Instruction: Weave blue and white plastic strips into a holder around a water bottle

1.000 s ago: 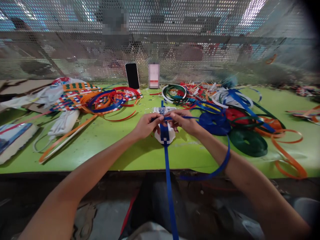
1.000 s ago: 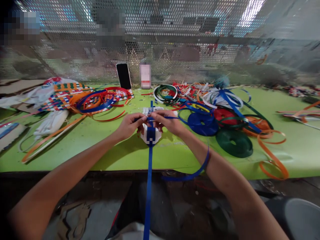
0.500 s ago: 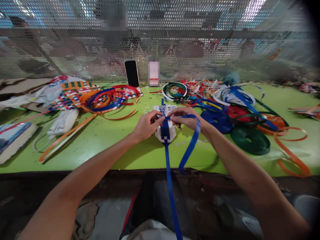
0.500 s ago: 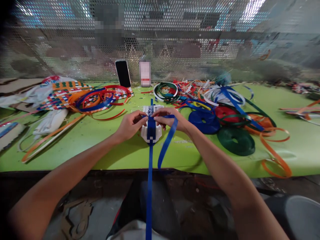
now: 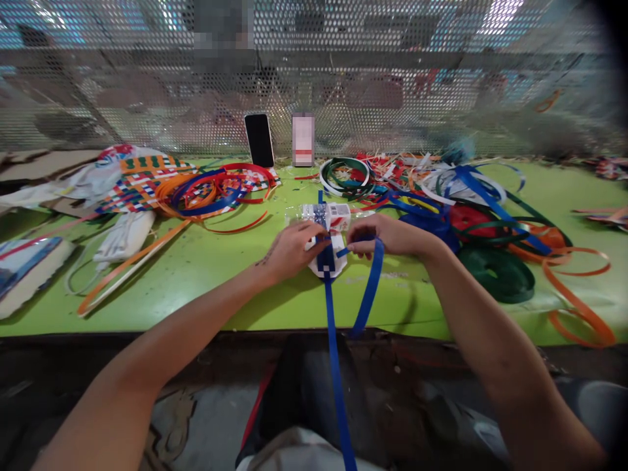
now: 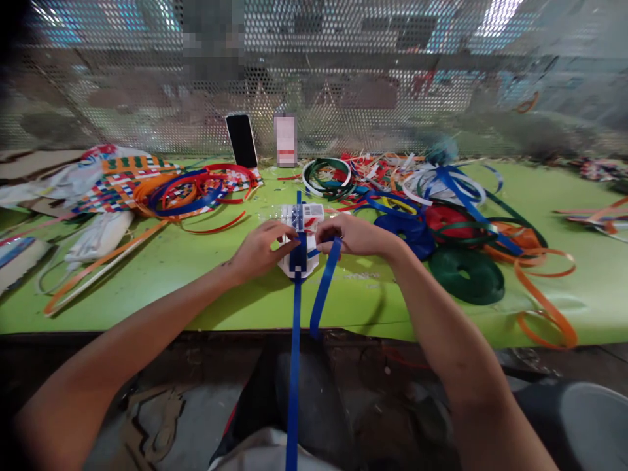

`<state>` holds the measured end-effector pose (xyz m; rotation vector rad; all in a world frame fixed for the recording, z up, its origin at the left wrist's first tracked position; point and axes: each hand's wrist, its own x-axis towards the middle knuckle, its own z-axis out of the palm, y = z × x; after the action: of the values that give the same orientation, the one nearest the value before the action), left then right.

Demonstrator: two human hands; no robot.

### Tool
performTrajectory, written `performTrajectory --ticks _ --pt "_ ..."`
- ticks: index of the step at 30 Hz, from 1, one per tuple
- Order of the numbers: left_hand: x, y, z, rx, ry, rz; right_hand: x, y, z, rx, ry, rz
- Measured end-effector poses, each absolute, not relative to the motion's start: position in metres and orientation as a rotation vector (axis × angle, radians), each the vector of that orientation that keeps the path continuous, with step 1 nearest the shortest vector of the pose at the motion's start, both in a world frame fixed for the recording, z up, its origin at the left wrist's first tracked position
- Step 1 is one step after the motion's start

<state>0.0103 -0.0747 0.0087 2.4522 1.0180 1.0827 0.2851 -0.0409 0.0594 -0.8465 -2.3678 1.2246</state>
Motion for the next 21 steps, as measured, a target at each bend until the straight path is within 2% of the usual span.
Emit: performTrajectory --ticks 4,9,21 --pt "0.014 -0.080 0.005 2.752 0.891 0.871 0.290 -0.038 0.059 -0.891 -2.462 1.090" --pt "0.020 -0.092 0.008 2.858 0.945 0.643 0.286 -0.041 0.059 -0.896 -2.582 1.128" --pt "0.024 -0.094 0.005 2.906 0.974 0.517 0.288 -0.039 0.059 -0.957 -2.616 1.148"
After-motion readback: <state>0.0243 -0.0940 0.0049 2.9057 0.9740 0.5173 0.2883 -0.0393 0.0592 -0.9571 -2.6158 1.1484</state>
